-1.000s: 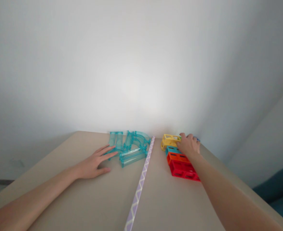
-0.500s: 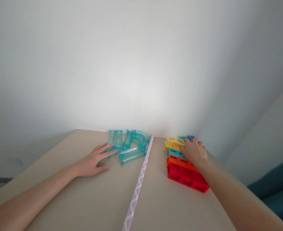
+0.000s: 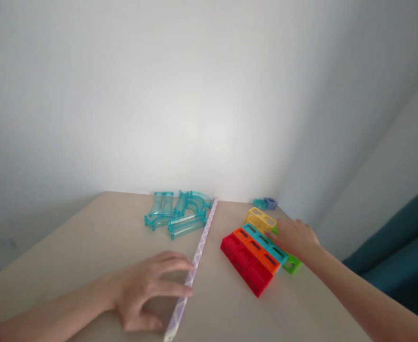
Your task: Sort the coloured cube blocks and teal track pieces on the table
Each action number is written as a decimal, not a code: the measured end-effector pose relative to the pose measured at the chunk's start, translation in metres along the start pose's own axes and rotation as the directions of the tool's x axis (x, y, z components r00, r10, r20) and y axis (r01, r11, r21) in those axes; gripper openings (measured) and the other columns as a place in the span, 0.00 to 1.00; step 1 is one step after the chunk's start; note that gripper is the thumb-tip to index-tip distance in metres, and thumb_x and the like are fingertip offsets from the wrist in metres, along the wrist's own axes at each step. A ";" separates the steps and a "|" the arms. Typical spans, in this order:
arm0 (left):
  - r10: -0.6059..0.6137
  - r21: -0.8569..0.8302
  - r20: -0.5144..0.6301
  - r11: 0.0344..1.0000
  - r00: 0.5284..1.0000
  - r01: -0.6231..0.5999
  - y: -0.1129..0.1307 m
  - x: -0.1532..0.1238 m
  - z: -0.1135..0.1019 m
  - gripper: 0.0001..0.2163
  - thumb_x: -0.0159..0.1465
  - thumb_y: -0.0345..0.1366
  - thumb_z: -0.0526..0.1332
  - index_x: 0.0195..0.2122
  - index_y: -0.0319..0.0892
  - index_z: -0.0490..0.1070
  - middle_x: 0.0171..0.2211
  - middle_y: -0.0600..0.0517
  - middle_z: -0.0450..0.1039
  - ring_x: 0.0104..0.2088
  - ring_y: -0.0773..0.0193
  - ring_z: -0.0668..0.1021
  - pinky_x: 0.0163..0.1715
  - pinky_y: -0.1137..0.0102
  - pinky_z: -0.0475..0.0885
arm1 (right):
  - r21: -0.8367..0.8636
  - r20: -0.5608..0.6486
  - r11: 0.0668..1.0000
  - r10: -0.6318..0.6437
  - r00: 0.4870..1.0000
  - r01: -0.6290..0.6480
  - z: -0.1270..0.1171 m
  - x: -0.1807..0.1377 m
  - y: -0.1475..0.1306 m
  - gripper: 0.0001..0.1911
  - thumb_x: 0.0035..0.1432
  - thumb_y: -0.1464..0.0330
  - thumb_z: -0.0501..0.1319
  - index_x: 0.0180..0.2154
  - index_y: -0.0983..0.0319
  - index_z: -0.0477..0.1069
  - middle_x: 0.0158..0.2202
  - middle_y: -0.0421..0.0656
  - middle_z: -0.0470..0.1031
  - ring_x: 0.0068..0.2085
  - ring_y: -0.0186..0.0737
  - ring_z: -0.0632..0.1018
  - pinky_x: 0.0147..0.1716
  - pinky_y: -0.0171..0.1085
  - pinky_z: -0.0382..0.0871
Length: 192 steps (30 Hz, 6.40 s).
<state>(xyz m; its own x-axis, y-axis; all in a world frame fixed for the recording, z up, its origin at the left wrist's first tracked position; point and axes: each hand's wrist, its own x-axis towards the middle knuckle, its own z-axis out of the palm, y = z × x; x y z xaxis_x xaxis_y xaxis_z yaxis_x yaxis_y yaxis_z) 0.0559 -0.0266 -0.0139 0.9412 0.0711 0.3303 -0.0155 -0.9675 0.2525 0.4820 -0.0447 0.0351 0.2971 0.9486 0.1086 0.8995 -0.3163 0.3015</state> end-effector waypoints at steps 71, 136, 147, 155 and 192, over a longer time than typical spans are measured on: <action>-0.869 -0.904 -0.412 0.428 0.275 -0.001 -0.097 -0.096 -0.033 0.15 0.56 0.45 0.62 0.34 0.37 0.78 0.30 0.46 0.77 0.29 0.61 0.76 0.28 0.70 0.69 | 0.322 -0.382 0.701 -0.519 0.765 0.636 -0.097 -0.083 -0.285 0.18 0.57 0.57 0.58 0.42 0.64 0.68 0.39 0.51 0.74 0.41 0.51 0.75 0.39 0.44 0.68; -0.778 -0.975 -0.029 0.161 0.628 0.154 -0.088 -0.078 -0.038 0.18 0.55 0.42 0.59 0.39 0.33 0.77 0.36 0.40 0.79 0.36 0.52 0.79 0.38 0.63 0.72 | 0.683 -0.608 0.134 -0.440 0.661 0.718 -0.039 -0.054 -0.247 0.23 0.56 0.61 0.63 0.53 0.58 0.67 0.44 0.46 0.73 0.43 0.43 0.74 0.43 0.41 0.69; -0.455 -0.253 -0.632 0.886 0.628 0.388 0.017 -0.084 -0.042 0.05 0.61 0.34 0.58 0.29 0.42 0.70 0.29 0.48 0.70 0.34 0.59 0.72 0.37 0.66 0.70 | 0.664 -0.655 0.046 -0.447 0.610 0.747 -0.033 -0.046 -0.248 0.23 0.57 0.60 0.62 0.53 0.60 0.68 0.40 0.46 0.72 0.39 0.42 0.74 0.39 0.39 0.70; -0.563 -0.327 -0.267 0.816 0.782 0.476 0.077 -0.099 -0.001 0.24 0.59 0.59 0.55 0.46 0.46 0.69 0.60 0.41 0.57 0.59 0.46 0.64 0.58 0.55 0.62 | 0.355 -0.726 0.229 -0.544 0.422 0.906 -0.064 -0.070 -0.239 0.30 0.50 0.61 0.63 0.56 0.58 0.66 0.57 0.51 0.62 0.59 0.56 0.62 0.61 0.61 0.42; -0.592 -0.017 -0.339 0.781 0.732 0.624 0.090 -0.095 -0.011 0.17 0.49 0.39 0.65 0.38 0.44 0.63 0.52 0.41 0.64 0.51 0.51 0.71 0.51 0.63 0.70 | 0.330 -0.517 0.243 -0.762 0.390 0.912 -0.085 -0.105 -0.256 0.09 0.46 0.66 0.59 0.32 0.62 0.70 0.61 0.51 0.60 0.58 0.54 0.62 0.62 0.58 0.27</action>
<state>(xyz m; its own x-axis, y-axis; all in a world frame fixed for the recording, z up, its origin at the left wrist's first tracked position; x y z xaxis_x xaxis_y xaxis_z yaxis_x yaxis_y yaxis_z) -0.0385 -0.1182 -0.0126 0.5834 0.7067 0.4003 0.5694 -0.7073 0.4189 0.1933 -0.0641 0.0270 -0.7350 0.6066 0.3029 0.5951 0.7913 -0.1407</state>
